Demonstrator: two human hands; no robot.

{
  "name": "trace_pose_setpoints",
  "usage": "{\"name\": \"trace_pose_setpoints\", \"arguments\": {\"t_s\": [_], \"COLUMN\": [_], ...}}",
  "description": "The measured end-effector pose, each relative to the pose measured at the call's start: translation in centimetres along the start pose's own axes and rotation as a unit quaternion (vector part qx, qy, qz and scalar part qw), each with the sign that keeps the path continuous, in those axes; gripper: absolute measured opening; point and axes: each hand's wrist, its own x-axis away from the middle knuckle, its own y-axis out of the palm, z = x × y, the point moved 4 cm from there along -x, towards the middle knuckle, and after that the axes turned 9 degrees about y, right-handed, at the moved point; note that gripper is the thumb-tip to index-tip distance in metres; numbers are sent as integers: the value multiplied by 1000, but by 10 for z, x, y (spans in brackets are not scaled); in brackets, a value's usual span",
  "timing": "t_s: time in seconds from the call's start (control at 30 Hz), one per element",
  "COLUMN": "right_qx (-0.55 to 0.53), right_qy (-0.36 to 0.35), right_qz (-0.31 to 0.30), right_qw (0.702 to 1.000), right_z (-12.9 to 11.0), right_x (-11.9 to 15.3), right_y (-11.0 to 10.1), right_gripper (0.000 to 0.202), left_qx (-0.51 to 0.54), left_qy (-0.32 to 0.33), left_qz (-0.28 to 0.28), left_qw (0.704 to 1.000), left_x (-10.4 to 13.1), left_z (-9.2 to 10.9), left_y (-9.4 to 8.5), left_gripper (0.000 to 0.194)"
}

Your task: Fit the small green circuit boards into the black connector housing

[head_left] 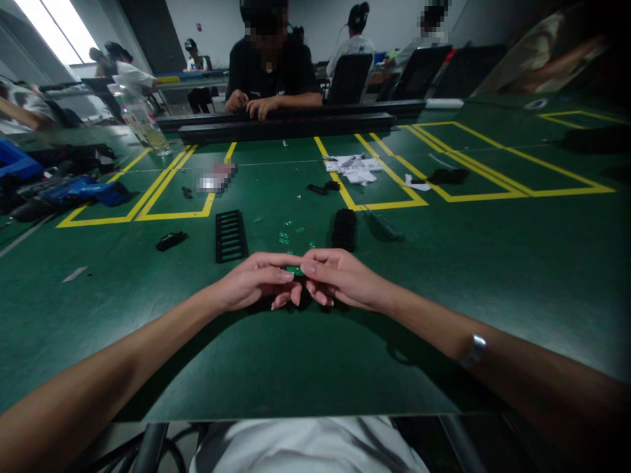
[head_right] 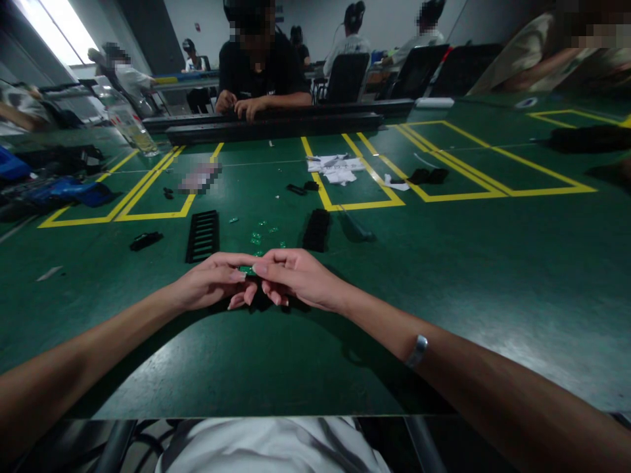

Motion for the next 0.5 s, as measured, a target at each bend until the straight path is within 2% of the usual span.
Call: {"name": "trace_pose_setpoints", "arguments": {"t_s": [0.5], "right_qx": [-6], "right_qy": [6], "right_qz": [1], "right_qw": [1000], "right_z": [-1], "right_x": [0], "right_y": [1], "right_gripper": [31], "left_qx": [-5], "left_qy": [1], "left_qz": [9], "left_qw": [1000], "left_x": [0], "left_z": [-1], "left_y": [0], "left_gripper": [42]}}
